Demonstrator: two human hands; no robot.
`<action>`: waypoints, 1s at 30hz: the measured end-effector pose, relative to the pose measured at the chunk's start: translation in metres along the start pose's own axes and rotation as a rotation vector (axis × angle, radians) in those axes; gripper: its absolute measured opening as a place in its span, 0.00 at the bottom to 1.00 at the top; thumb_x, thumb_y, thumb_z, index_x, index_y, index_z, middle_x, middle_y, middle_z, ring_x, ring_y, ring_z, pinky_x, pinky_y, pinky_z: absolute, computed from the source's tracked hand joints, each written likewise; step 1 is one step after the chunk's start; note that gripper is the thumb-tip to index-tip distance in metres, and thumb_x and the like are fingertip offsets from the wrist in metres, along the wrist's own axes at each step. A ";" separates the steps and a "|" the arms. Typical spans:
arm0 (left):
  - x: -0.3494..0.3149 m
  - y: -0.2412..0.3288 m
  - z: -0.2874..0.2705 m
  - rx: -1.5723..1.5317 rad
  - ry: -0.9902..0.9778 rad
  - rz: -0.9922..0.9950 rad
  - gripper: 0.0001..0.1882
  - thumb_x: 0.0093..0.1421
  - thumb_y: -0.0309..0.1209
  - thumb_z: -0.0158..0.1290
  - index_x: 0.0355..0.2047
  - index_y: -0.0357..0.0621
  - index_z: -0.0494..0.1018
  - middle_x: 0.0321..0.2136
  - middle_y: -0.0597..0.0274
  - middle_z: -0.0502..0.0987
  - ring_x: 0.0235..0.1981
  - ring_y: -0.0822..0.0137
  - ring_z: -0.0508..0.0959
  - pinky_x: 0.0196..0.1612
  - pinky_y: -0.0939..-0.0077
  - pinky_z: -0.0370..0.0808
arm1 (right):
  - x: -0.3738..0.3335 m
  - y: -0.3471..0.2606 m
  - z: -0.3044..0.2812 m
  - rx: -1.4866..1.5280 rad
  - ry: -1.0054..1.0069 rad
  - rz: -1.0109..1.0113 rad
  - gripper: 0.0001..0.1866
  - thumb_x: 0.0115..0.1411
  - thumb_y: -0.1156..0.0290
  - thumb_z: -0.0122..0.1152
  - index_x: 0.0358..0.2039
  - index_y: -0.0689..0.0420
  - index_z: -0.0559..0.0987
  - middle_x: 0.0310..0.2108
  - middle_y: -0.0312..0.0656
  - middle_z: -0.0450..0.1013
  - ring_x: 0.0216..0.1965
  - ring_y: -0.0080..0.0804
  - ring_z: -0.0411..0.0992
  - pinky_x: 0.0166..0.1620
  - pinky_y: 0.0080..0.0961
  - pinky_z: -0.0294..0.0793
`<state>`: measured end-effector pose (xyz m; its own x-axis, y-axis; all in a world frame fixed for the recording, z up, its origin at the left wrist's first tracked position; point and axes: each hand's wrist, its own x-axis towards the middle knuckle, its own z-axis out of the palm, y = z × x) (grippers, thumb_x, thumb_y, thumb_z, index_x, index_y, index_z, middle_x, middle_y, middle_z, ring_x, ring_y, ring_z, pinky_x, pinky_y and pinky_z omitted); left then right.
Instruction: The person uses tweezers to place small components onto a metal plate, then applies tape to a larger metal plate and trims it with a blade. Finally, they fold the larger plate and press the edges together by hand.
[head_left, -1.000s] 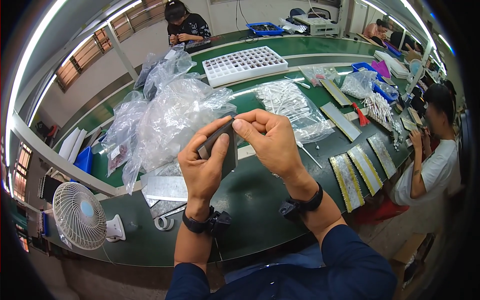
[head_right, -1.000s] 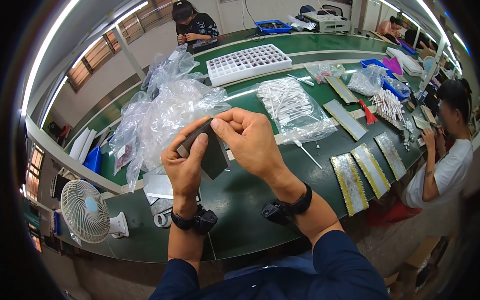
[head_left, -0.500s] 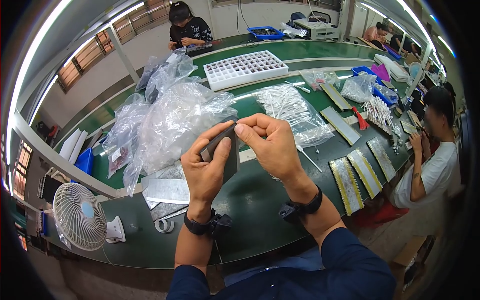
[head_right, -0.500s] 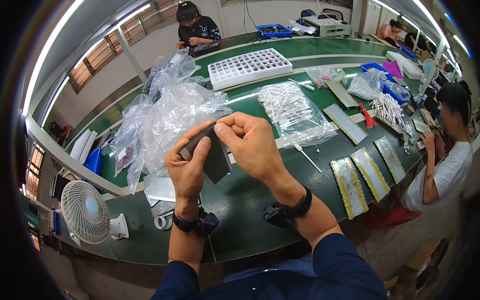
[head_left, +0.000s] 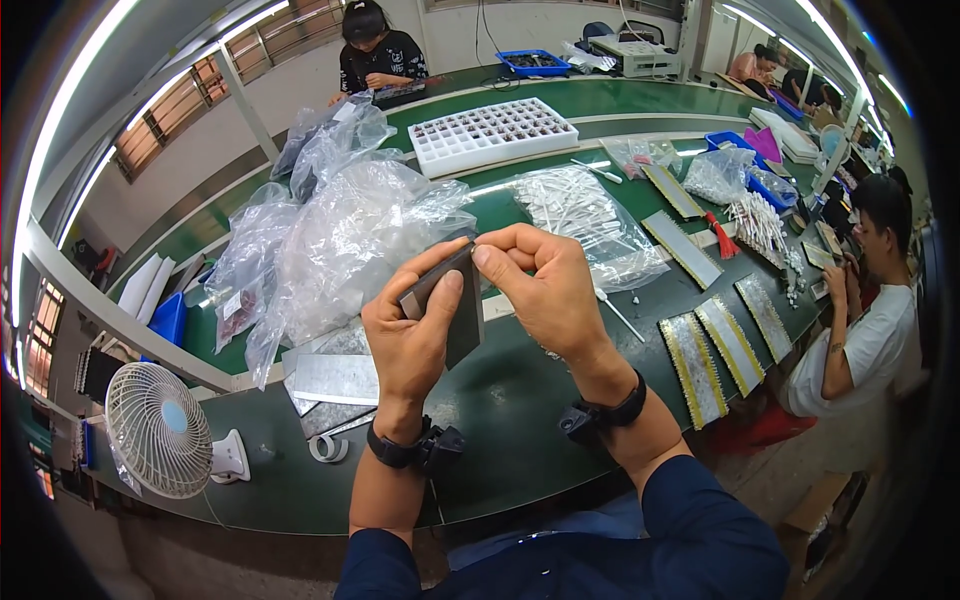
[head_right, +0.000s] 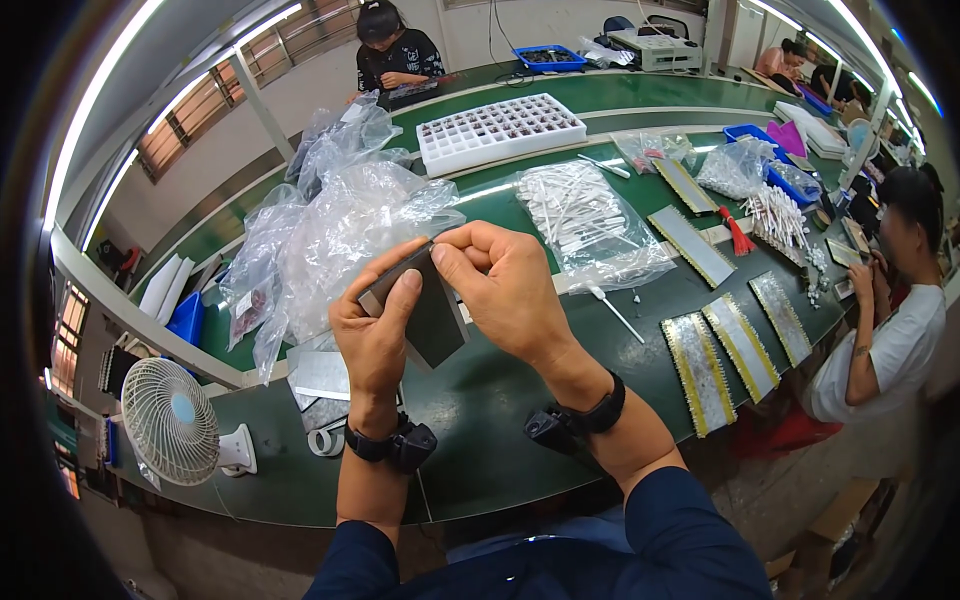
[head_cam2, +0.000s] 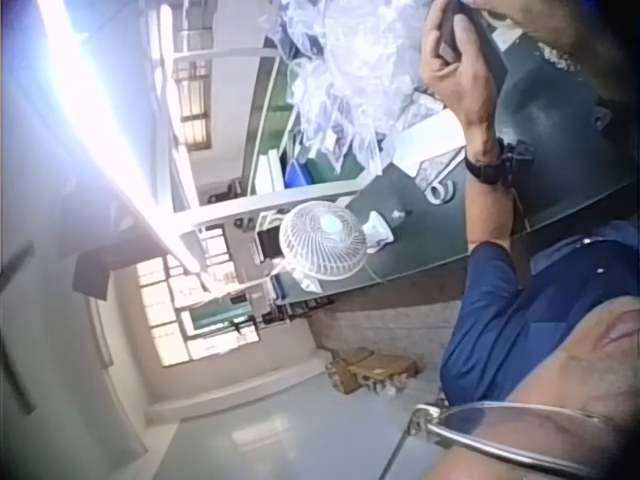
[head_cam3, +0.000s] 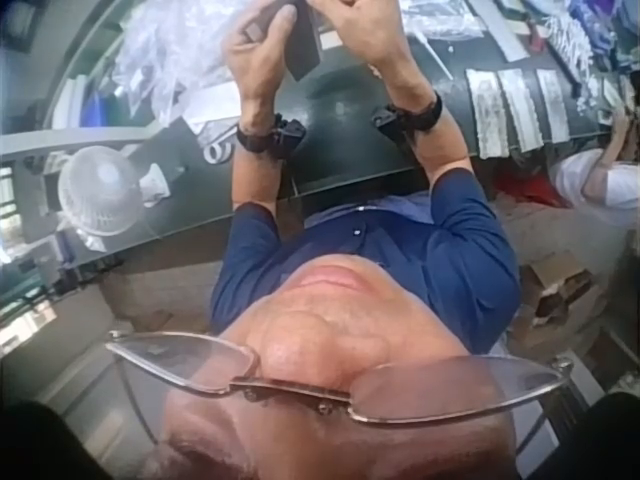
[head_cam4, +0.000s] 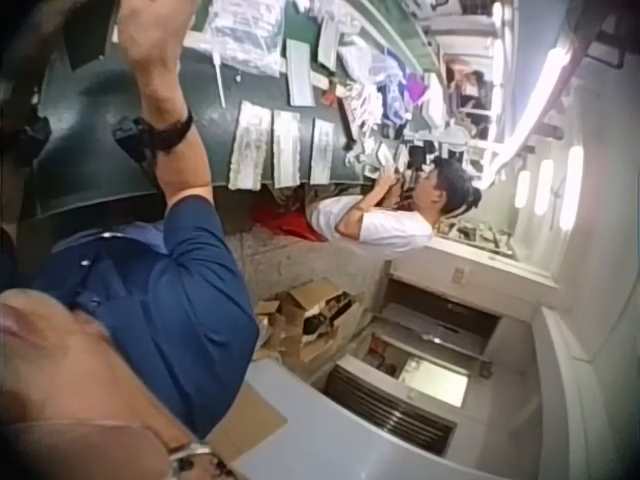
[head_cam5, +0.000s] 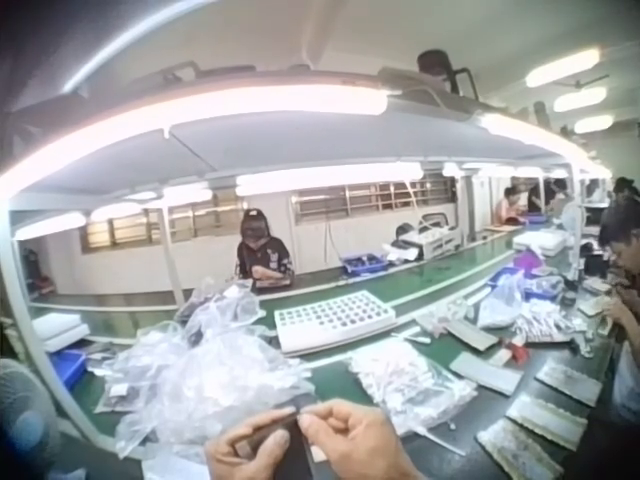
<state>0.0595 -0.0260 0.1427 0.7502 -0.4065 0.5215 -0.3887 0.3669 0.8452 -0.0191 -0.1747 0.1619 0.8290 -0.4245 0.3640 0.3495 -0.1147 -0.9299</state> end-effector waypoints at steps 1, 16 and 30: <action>0.000 -0.001 0.000 0.005 0.005 0.010 0.14 0.69 0.20 0.61 0.54 0.33 0.83 0.52 0.58 0.86 0.49 0.73 0.84 0.57 0.77 0.79 | 0.000 -0.001 0.001 0.020 0.009 0.013 0.10 0.73 0.72 0.66 0.46 0.66 0.85 0.30 0.28 0.82 0.31 0.08 0.69 0.34 0.12 0.67; -0.003 -0.008 0.010 0.455 0.052 0.446 0.10 0.66 0.16 0.61 0.48 0.30 0.83 0.54 0.51 0.86 0.53 0.61 0.86 0.57 0.71 0.80 | -0.007 -0.008 0.004 -0.104 0.093 -0.016 0.09 0.71 0.73 0.66 0.44 0.67 0.85 0.30 0.31 0.83 0.32 0.09 0.72 0.34 0.13 0.71; 0.000 -0.009 0.017 0.630 0.091 0.644 0.09 0.60 0.12 0.64 0.27 0.30 0.75 0.51 0.47 0.86 0.46 0.53 0.88 0.47 0.68 0.84 | -0.005 -0.008 0.000 -0.014 0.063 0.037 0.09 0.70 0.74 0.68 0.43 0.68 0.86 0.30 0.32 0.84 0.32 0.09 0.74 0.33 0.10 0.70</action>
<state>0.0542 -0.0433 0.1367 0.3152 -0.2032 0.9270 -0.9486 -0.0369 0.3145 -0.0262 -0.1715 0.1672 0.8121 -0.4843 0.3255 0.3123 -0.1104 -0.9435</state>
